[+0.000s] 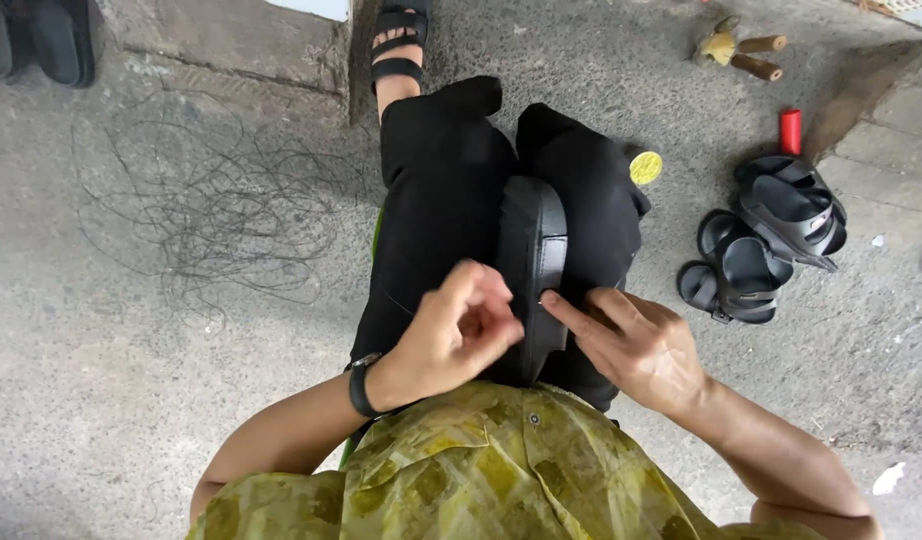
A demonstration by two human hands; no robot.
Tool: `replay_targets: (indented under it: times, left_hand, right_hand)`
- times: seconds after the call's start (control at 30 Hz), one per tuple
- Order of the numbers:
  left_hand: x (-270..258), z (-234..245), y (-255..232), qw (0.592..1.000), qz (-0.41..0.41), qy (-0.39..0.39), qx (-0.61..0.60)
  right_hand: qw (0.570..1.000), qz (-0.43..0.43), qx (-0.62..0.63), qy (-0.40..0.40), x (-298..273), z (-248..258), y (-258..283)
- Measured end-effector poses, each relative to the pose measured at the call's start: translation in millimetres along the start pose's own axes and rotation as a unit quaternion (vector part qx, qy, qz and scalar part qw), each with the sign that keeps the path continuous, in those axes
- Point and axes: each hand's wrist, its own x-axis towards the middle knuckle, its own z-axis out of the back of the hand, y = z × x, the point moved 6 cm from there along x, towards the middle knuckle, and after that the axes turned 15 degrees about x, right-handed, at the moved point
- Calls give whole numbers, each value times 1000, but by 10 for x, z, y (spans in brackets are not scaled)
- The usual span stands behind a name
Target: Hand-sewing the sole of a black sandal using a needle and thread while sitting on the floor.
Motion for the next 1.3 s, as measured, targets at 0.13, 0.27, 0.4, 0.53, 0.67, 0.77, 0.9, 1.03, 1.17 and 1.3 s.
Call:
replay_targets:
  times: [0.13,0.27,0.4,0.53,0.67,0.77,0.9,1.03,1.17,1.3]
  left_hand:
    - [40,82,-6,988,-33,-95,115]
    - [-43,13,173,984,-27,-139,110]
    - [-89,66,229,984,-29,-161,64]
    - [-79,103,272,986,-1,-165,-5]
    - [-26,60,202,992,3,-123,8]
    - [-55,36,55,999,20,-48,5]
    - [7,43,-19,996,18,-69,50]
    - [37,-74,-545,852,-213,-123,462]
    - [-2,-147,-690,819,-294,-115,479]
    - [-124,-184,-610,766,-388,-180,479]
  right_hand:
    - [1000,-2,-19,2,37,27,45]
    - [998,29,32,-45,157,-87,65]
    - [995,43,65,-69,152,-146,46]
    - [989,25,97,-105,47,-182,-25]
    - [987,10,109,-117,31,-146,-27]
    - [990,30,91,-102,45,-61,4]
    - [998,31,40,-46,-30,58,13]
    - [965,-45,-219,137,-162,251,-118]
    - [983,-82,117,115,-145,253,18]
    - [999,-14,50,3,-28,163,-25]
